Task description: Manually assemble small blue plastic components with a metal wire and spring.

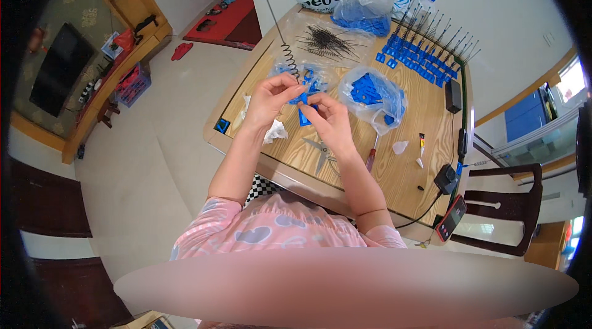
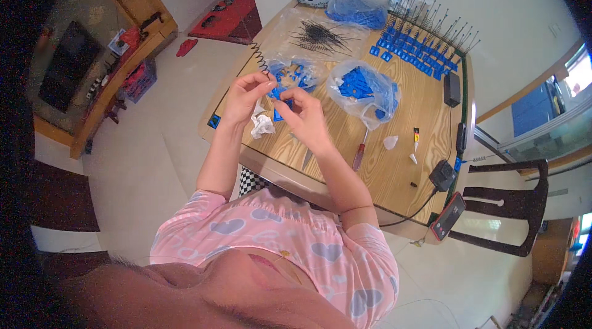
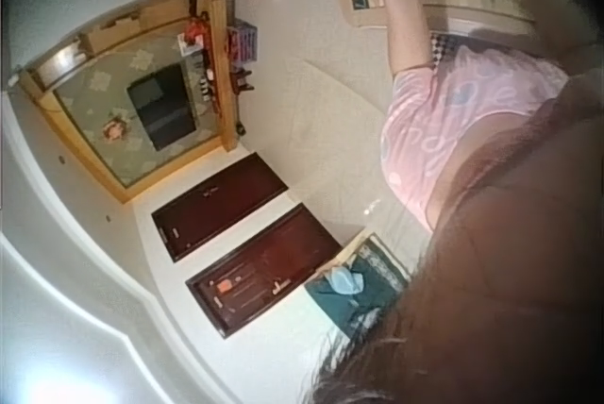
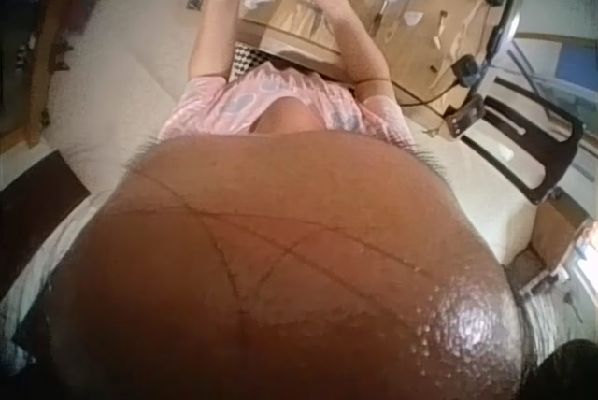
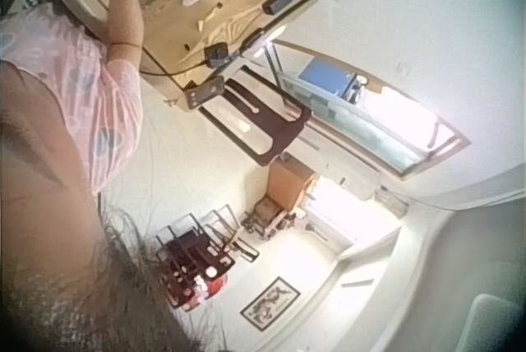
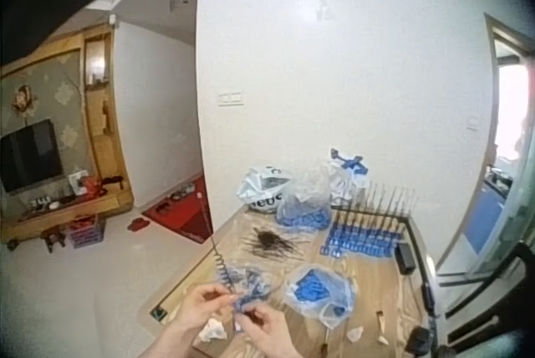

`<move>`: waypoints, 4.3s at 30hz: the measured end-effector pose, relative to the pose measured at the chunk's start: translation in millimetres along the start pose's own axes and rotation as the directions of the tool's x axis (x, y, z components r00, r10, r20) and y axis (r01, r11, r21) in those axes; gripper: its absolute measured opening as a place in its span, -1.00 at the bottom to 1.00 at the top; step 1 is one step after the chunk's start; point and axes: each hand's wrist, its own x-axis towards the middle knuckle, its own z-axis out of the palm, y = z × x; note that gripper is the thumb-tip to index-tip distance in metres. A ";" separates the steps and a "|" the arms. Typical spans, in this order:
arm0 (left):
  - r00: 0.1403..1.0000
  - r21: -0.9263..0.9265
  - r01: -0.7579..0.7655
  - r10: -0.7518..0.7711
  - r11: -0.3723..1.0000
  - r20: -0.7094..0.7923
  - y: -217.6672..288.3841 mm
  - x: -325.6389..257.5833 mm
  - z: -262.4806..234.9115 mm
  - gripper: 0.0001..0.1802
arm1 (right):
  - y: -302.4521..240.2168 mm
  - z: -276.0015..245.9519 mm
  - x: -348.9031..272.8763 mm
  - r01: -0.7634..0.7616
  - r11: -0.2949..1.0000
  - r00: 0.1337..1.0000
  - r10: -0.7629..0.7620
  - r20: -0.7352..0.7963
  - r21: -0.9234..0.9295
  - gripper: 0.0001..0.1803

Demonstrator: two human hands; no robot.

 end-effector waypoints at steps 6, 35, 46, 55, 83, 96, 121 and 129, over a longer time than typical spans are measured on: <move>0.999 0.000 0.000 0.000 1.000 -0.050 -8.9 -1.1 2.6 -0.96 | -5.4 -14.3 5.0 0.069 0.979 0.998 -0.064 0.029 -0.192 -0.84; 0.995 0.045 0.080 -0.077 0.996 -0.070 -18.5 22.3 15.8 -0.96 | -4.1 -37.0 19.7 -0.107 0.994 0.992 0.107 0.067 0.005 -0.86; 0.994 0.035 0.086 -0.083 0.996 -0.067 -22.4 28.7 21.1 -0.93 | 2.1 -44.4 24.7 -0.135 0.987 0.988 0.128 0.082 0.084 -0.87; 0.996 0.014 0.068 -0.067 0.998 -0.062 -30.7 35.2 21.1 -0.91 | 4.8 -45.4 29.5 -0.134 0.977 0.990 0.124 0.072 0.167 -0.88; 0.999 -0.031 0.023 -0.024 0.999 -0.045 -20.7 20.4 21.2 -0.90 | -4.7 -38.4 18.5 -0.114 0.991 0.992 0.110 0.065 0.066 -0.88; 0.998 -0.034 0.026 -0.028 0.999 -0.049 -22.0 20.6 21.6 -0.91 | -6.1 -38.7 18.3 -0.111 0.993 0.992 0.109 0.056 0.036 -0.87; 0.997 -0.070 -0.047 0.042 0.996 -0.071 -18.9 6.5 22.4 -0.98 | -27.2 -29.9 2.1 0.190 0.928 0.978 -0.208 -0.023 -0.319 -0.85; 0.996 -0.037 -0.056 0.053 0.998 -0.068 -14.5 3.3 23.1 -0.99 | -31.5 -26.7 0.2 0.200 0.901 0.973 -0.229 -0.030 -0.386 -0.85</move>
